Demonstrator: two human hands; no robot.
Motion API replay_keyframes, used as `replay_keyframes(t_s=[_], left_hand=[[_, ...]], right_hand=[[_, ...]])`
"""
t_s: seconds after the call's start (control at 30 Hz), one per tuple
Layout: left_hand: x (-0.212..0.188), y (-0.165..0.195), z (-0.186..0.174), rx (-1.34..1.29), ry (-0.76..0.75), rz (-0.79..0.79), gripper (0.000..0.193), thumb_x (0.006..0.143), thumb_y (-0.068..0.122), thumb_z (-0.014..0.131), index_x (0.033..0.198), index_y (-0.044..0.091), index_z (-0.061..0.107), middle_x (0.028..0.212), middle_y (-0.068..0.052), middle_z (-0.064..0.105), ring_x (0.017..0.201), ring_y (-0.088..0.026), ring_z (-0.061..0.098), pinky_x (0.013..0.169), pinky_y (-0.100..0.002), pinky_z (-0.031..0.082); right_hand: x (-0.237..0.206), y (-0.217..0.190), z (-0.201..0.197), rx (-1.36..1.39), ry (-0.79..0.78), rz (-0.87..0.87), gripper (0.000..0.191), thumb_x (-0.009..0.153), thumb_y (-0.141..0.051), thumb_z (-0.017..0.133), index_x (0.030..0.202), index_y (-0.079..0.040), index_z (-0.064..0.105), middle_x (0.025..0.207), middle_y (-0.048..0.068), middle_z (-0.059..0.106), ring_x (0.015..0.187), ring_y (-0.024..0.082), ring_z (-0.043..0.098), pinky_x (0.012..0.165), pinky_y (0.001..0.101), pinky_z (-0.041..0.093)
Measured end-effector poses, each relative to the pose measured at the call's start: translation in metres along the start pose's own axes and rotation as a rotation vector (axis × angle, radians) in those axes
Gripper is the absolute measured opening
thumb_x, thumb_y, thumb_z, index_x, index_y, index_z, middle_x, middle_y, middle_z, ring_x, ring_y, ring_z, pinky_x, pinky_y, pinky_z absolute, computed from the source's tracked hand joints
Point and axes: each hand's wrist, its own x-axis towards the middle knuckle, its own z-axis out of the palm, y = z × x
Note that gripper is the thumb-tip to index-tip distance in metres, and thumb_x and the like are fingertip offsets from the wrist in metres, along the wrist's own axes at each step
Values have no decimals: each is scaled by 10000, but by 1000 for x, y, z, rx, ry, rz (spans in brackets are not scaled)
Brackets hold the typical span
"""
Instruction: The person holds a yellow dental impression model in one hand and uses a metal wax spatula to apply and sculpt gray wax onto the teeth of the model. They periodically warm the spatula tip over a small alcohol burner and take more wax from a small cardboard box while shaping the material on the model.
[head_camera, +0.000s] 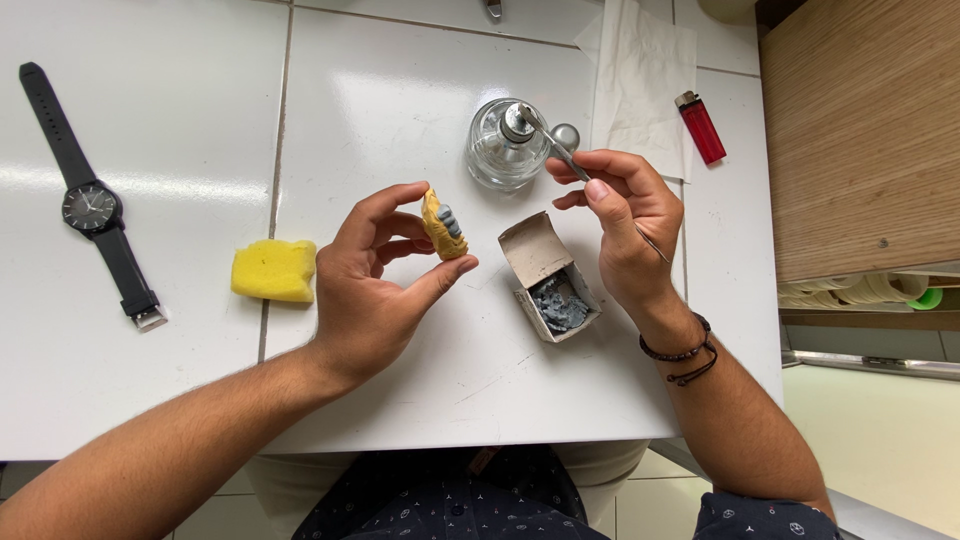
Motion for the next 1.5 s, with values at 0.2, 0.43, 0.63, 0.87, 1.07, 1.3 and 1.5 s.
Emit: replay_keyframes(t_s=[0.2, 0.43, 0.63, 0.87, 1.07, 1.3, 1.5], left_hand=[[0, 1, 0, -13, -2, 19, 659, 915, 79, 838, 1429, 42, 428, 1112, -110, 713, 1069, -180, 755, 979, -335, 608], [0, 0, 0, -13, -2, 23, 663, 917, 77, 838, 1433, 47, 423, 1114, -114, 716, 1068, -182, 757, 975, -336, 610], [-3, 1, 1, -27, -7, 18, 650, 934, 79, 820, 1441, 40, 415, 1145, -123, 712, 1104, -194, 750, 999, -348, 603], [-2, 1, 0, -34, -14, 14, 646, 949, 66, 795, 1465, 26, 408, 1179, -132, 710, 1135, -198, 743, 1009, -346, 599], [-3, 0, 1, -72, -24, 26, 636, 976, 37, 742, 1512, 21, 400, 1262, -152, 690, 1207, -204, 714, 1051, -358, 582], [-3, -2, -1, -399, -99, -205, 622, 977, 7, 651, 1556, 6, 423, 1250, -140, 712, 1180, -175, 697, 1028, -349, 620], [3, -9, -6, -790, -242, -438, 616, 902, 15, 513, 1515, -42, 492, 1138, -168, 724, 1044, -187, 695, 883, -368, 624]], right_hand=[[1, -2, 0, -4, -1, -1, 263, 1105, -87, 510, 1314, 43, 601, 1242, 211, 720, 1220, 253, 713, 951, 380, 660], [0, -2, 0, 11, -6, -7, 261, 1105, -89, 511, 1314, 40, 602, 1247, 207, 718, 1229, 253, 712, 960, 380, 659], [-1, 0, 0, 7, -3, 0, 265, 1101, -86, 512, 1315, 42, 603, 1248, 211, 721, 1210, 245, 714, 951, 380, 658], [0, 0, 0, 5, -3, -6, 262, 1105, -87, 514, 1320, 36, 601, 1256, 206, 718, 1207, 238, 712, 956, 378, 654], [-1, 1, -2, 5, 15, -9, 261, 1111, -94, 522, 1325, 33, 602, 1262, 200, 720, 1219, 236, 711, 960, 380, 655], [4, 7, -23, -130, 204, -144, 127, 1112, -52, 650, 1174, 25, 571, 1076, 187, 710, 996, 227, 730, 812, 386, 642], [5, 0, -59, 226, 372, -136, 79, 1097, -2, 545, 1101, -37, 474, 914, 125, 621, 761, 170, 604, 710, 339, 562]])
